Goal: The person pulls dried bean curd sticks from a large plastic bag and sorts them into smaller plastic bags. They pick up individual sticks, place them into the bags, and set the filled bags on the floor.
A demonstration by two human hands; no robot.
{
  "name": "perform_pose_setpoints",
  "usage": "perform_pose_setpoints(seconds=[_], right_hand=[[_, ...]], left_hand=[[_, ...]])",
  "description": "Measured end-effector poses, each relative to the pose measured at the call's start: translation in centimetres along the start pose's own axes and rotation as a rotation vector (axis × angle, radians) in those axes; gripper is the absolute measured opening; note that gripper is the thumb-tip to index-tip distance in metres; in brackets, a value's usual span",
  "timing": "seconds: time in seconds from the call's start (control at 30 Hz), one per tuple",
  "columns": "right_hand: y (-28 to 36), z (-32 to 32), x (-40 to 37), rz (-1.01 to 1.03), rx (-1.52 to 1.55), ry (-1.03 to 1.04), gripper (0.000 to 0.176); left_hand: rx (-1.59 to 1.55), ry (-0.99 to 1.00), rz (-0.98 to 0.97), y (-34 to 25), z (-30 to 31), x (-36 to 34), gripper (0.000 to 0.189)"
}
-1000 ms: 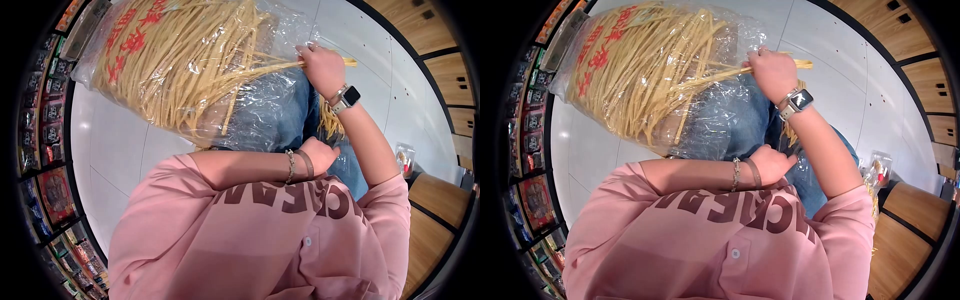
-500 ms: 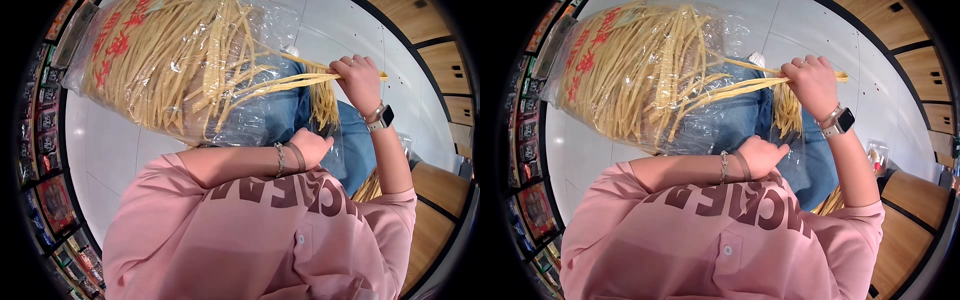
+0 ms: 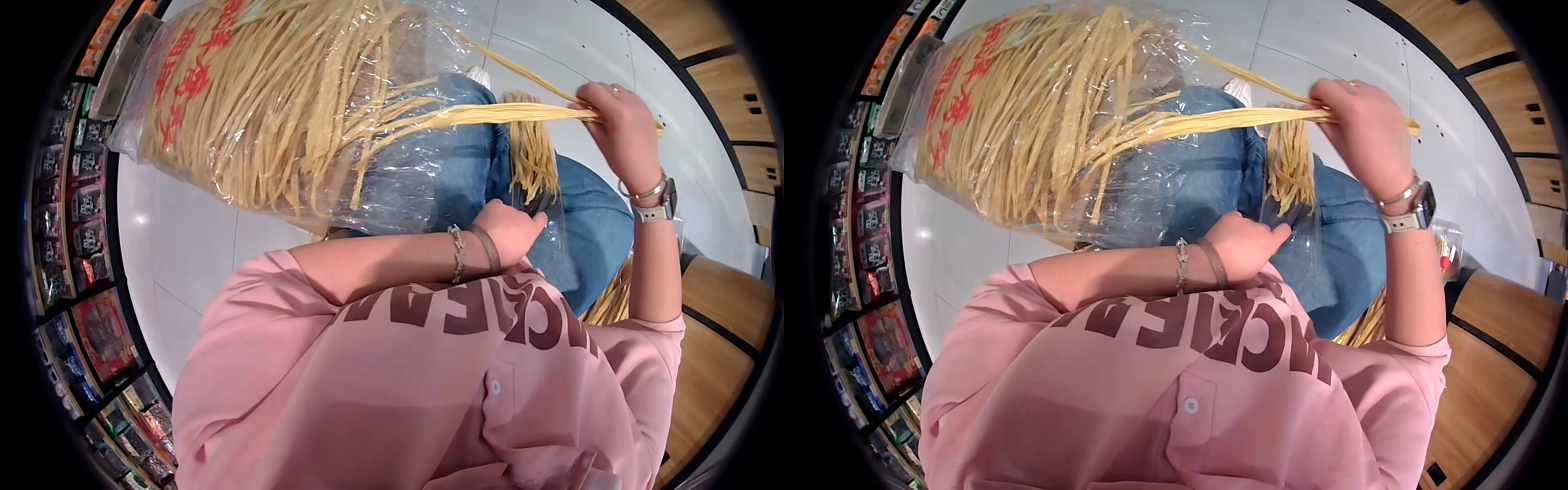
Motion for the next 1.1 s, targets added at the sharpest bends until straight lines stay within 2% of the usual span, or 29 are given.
perform_pose_setpoints(seconds=[0.17, 0.3, 0.4, 0.43, 0.53, 0.57, 0.6, 0.67, 0.77, 0.8, 0.87, 0.93, 1.0, 1.1], right_hand=[[-4.6, 1.1, -6.5, -0.251, -0.113, 0.116, 0.019], [-7.8, 2.0, -12.9, -0.549, -0.271, 0.117, 0.027], [-9.5, 2.3, -17.1, -0.836, 0.072, -0.131, 0.029], [-8.9, 2.3, -17.6, -0.979, 0.313, -0.327, 0.027], [-6.9, 3.7, -16.5, -0.864, 0.647, -0.65, 0.031], [-5.9, 4.7, -15.4, -0.858, 0.649, -0.6, 0.035], [-5.1, 6.0, -14.7, -0.86, 0.653, -0.643, 0.036], [-4.0, 8.2, -13.2, -0.856, 0.658, -0.733, 0.038], [-2.3, 10.6, -9.8, -0.715, 0.977, -0.936, 0.036], [-2.5, 10.8, -9.4, -0.631, 1.062, -0.872, 0.035], [-2.6, 10.0, -8.1, -0.607, 0.85, -0.796, 0.036], [-1.5, 8.3, -6.3, -0.676, 0.691, -0.698, 0.035], [-2.4, 5.6, -5.9, -0.715, 0.589, -0.68, 0.035], [-3.8, 3.0, -6.2, -0.791, 0.589, -0.474, 0.032]], left_hand=[[-0.097, -0.254, 0.01, 0.0, 1.0, 0.1, 0.024], [-0.1, -0.382, -0.078, 0.1, 2.4, 0.4, 0.027], [-0.069, -0.457, -0.09, 0.2, 3.5, 1.1, 0.03], [-0.053, -0.484, -0.106, 0.2, 4.2, 1.4, 0.03], [-0.109, -0.513, -0.136, -0.3, 8.0, 3.1, 0.028], [-0.095, -0.566, -0.157, -0.1, 9.4, 3.7, 0.028], [-0.081, -0.62, -0.179, -0.2, 10.7, 4.6, 0.028], [-0.216, -0.497, -0.195, -0.1, 12.9, 6.5, 0.03], [-0.286, -0.38, -0.178, -0.5, 14.7, 8.8, 0.033], [-0.289, -0.352, -0.163, -0.5, 15.1, 9.3, 0.034], [-0.321, -0.271, -0.09, -1.2, 15.9, 10.0, 0.034], [-0.413, -0.191, 0.019, -2.1, 16.3, 10.4, 0.034], [-0.467, -0.194, 0.059, -2.6, 16.5, 10.6, 0.034], [-0.529, -0.175, 0.107, -2.7, 16.7, 11.6, 0.033]])
Point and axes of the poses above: each hand's wrist, its own x-axis towards the middle knuckle, its own z-axis out of the back of the hand, y = z × x, the point moved 2 cm from there along x, towards the middle knuckle, and after that the axes turned 4 degrees about z, right-handed, at the moved point
